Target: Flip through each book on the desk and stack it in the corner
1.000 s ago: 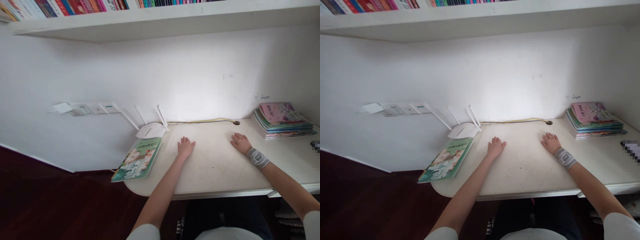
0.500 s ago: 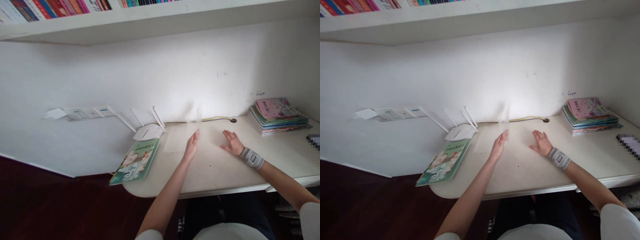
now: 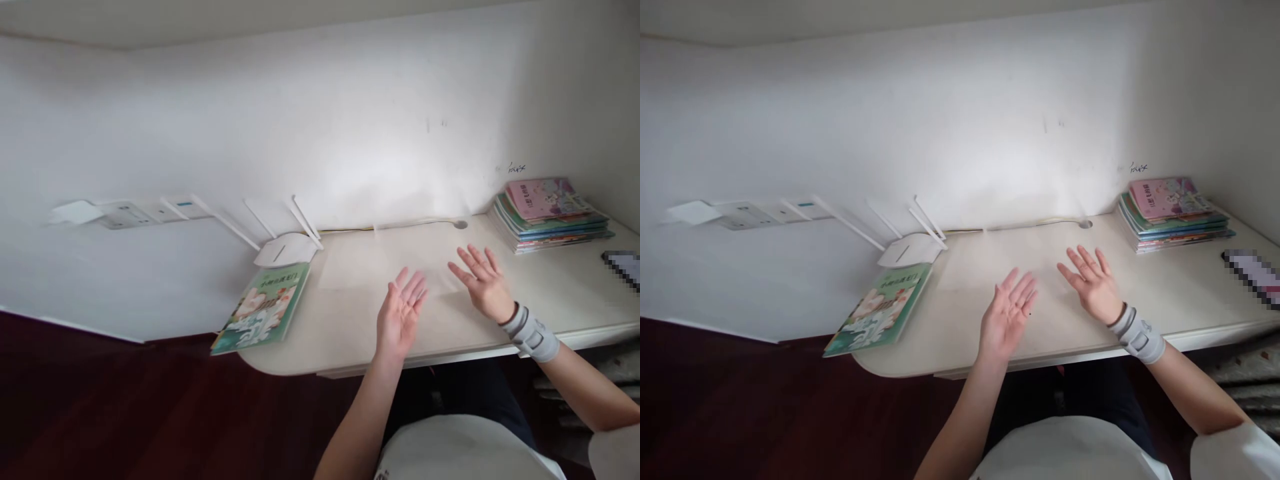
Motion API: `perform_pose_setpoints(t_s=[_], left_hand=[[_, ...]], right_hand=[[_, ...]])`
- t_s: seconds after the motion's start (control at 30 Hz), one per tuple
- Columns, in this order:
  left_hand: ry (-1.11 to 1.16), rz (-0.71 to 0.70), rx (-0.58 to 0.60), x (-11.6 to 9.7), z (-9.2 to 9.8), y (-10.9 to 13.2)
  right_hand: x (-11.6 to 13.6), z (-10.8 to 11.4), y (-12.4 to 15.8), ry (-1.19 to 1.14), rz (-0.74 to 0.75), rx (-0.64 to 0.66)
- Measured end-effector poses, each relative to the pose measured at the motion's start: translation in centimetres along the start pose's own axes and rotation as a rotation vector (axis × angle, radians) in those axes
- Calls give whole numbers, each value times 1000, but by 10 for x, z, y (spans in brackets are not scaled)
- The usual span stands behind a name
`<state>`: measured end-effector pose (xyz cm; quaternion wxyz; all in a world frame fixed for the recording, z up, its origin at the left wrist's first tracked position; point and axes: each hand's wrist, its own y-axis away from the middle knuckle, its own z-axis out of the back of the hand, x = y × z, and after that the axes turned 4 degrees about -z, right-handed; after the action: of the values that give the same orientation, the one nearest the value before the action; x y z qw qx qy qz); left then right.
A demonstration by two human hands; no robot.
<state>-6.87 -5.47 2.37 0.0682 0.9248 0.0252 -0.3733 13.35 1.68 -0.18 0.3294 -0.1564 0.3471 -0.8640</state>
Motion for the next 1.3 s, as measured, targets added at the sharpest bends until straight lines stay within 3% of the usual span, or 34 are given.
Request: perform_pose_setpoints(t_s=[0.13,0.17,0.23,0.33,0.4,0.5,0.57,0.63,0.8,0.9,0.97,1.0,1.1,1.17,1.23,1.3], left_hand=[[-38,117,-236,24,44,6],[-104,61,-293,27,51,9],[-379,-180,-370,28,60,15],[-1099,-601,-277,25,62,19],[-1581,-692,-87,27,58,17],[-2043,-519,168,39,56,10],[-2192,-361,224,46,57,6],[-2260,-283,236,50,61,4],[-2267,-294,263,52,69,7],[-2256,-299,277,38,75,3],[-2283,-297,184,10,85,-5],[-2312,-299,75,-10,93,-11],[-2376,-313,-415,-81,125,-28],[-2366,-233,-710,-122,150,-37],[-2346,-53,-811,-144,172,-42],[-2350,56,-768,-148,186,-41]], right_hand=[[6,-19,32,128,61,334],[8,-26,39,132,56,387],[11,-35,50,118,36,474],[12,-39,57,65,26,555],[13,-38,57,30,24,574],[13,-36,58,14,1,570],[12,-36,61,20,-11,561],[11,-36,64,35,-30,548],[11,-33,74,114,-114,507],[11,-33,79,125,-128,464],[11,-34,81,127,-118,438],[10,-35,82,128,-109,427],[9,-35,84,134,-82,402],[8,-35,84,135,-75,383],[7,-36,85,129,-76,367],[6,-37,86,117,-80,360]])
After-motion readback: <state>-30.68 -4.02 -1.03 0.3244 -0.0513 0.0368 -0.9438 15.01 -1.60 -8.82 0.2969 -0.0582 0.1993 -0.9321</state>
